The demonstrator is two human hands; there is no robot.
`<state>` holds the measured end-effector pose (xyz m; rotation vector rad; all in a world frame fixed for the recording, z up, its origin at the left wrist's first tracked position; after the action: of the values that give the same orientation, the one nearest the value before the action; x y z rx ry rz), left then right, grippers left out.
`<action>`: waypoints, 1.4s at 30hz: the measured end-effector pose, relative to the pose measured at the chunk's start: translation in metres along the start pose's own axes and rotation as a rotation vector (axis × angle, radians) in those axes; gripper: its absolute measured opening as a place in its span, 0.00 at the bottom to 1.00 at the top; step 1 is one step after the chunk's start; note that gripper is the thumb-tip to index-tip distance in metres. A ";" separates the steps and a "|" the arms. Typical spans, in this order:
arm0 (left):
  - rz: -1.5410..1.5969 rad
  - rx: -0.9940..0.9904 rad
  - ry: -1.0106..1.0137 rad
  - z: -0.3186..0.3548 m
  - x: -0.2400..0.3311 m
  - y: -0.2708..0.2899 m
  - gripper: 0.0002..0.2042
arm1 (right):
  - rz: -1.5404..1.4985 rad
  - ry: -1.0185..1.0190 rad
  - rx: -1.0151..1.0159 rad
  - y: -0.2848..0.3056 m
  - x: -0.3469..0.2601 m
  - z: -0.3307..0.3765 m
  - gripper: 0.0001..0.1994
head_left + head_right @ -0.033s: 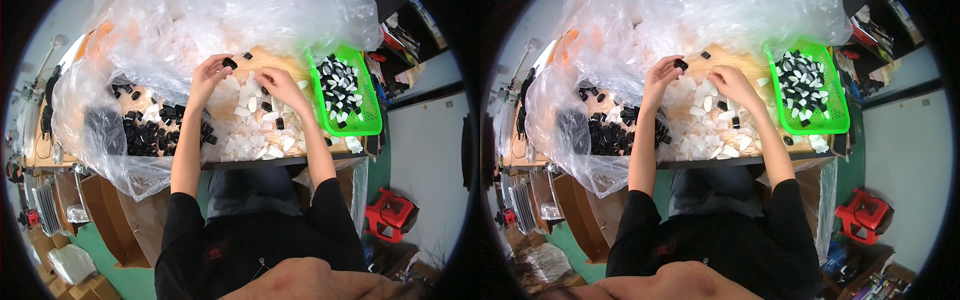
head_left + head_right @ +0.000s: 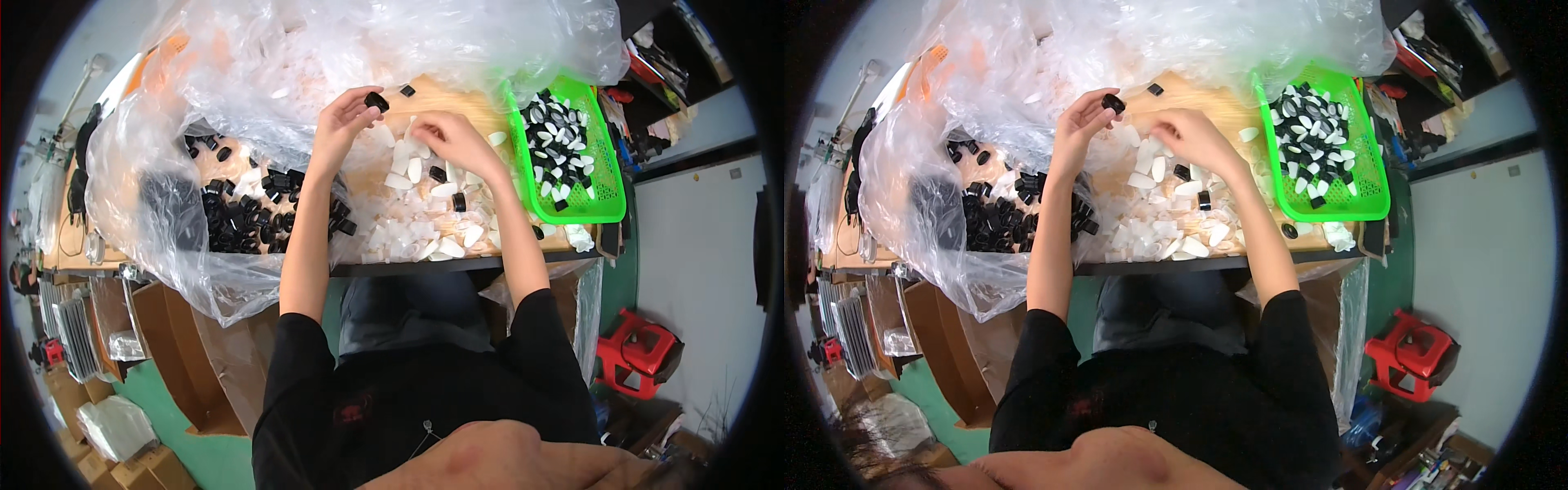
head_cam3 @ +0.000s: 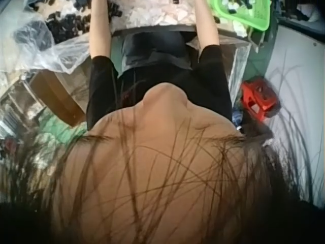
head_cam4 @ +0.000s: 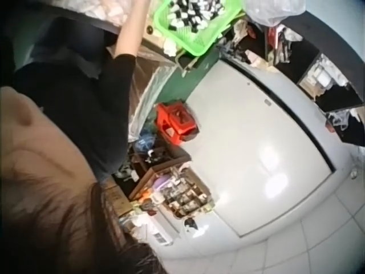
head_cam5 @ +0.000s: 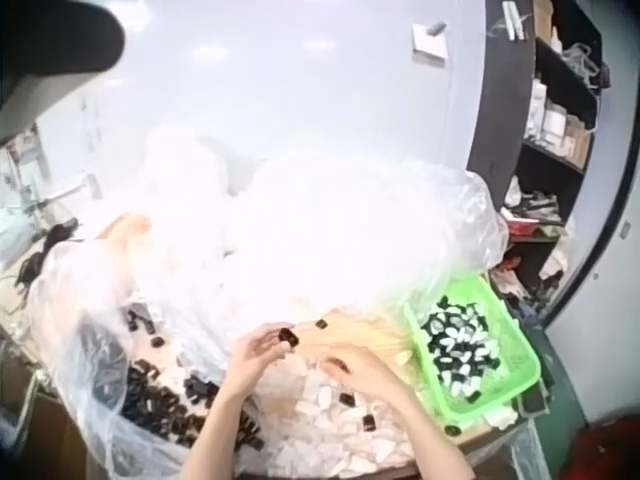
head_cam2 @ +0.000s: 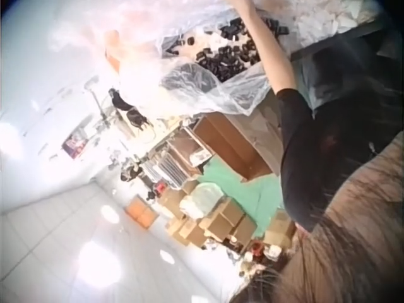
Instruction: Assembling small white plastic inserts into black plastic caps.
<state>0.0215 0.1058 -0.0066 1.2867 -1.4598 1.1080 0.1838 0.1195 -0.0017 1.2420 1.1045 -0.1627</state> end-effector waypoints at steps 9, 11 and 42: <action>0.237 -0.021 0.049 -0.001 -0.005 -0.003 0.16 | 0.134 0.253 -0.325 -0.083 -0.013 0.018 0.06; 0.251 -0.017 0.055 -0.001 -0.005 -0.008 0.16 | 0.095 0.284 -0.282 -0.069 -0.022 0.016 0.07; 0.149 -0.023 -0.097 0.008 0.011 -0.035 0.12 | -0.225 0.398 0.696 0.038 -0.046 0.034 0.07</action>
<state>0.0552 0.0929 0.0050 1.2475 -1.6584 1.1347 0.2045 0.0858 0.0548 1.8126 1.6097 -0.5211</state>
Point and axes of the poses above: each hand's wrist, its own z-axis away from the middle knuckle, its own y-axis out of the back of the hand, x = y × z, the point moved 10 cm from there along -z, towards the middle knuckle, and after that the axes turned 2 degrees about -z, right-handed, at the moved point
